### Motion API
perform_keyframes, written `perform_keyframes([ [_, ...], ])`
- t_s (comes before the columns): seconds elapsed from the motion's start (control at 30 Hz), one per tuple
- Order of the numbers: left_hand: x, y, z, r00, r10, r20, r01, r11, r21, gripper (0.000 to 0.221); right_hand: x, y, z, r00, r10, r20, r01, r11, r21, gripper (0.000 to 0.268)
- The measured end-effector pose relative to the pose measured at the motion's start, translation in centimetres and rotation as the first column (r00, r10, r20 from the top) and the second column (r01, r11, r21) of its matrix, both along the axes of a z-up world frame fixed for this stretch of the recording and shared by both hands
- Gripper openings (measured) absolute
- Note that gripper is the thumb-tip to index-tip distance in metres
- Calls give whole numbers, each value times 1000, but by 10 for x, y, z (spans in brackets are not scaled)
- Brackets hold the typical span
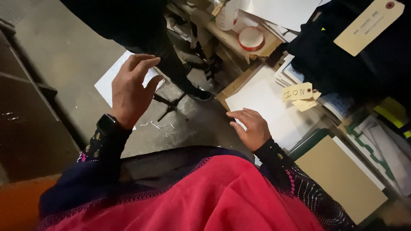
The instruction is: Peeling the protective backing off adhesive sheets and carefully applying them to square boards, then smoothing them with a cloth.
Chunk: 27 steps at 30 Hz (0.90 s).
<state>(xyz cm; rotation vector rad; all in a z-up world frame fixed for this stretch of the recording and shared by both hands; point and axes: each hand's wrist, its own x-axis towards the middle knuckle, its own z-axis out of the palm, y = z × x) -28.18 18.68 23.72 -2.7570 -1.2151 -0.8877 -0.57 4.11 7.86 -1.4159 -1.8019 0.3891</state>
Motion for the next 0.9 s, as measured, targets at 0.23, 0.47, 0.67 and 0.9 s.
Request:
perform_keyframes([
  [0.23, -7, -1, -2, 1000, -22, 15, 22, 999, 43, 32, -4, -4, -11, 999, 31, -28, -32, 999, -42, 27],
  [0.47, -5, -1, -6, 1000, 16, -14, -15, 997, 72, 38, -5, -5, 2, 998, 33, -61, -35, 999, -40, 25],
  [0.67, 2, 13, -7, 985, 96, -141, -45, 943, 330, 50, -13, 2, 24, 990, -108, -88, 122, 976, 179, 12],
  [0.9, 2, 78, -13, 978, 68, -196, 49, 844, 533, 40, -25, 39, 13, 981, -128, -146, 158, 962, 221, 13],
])
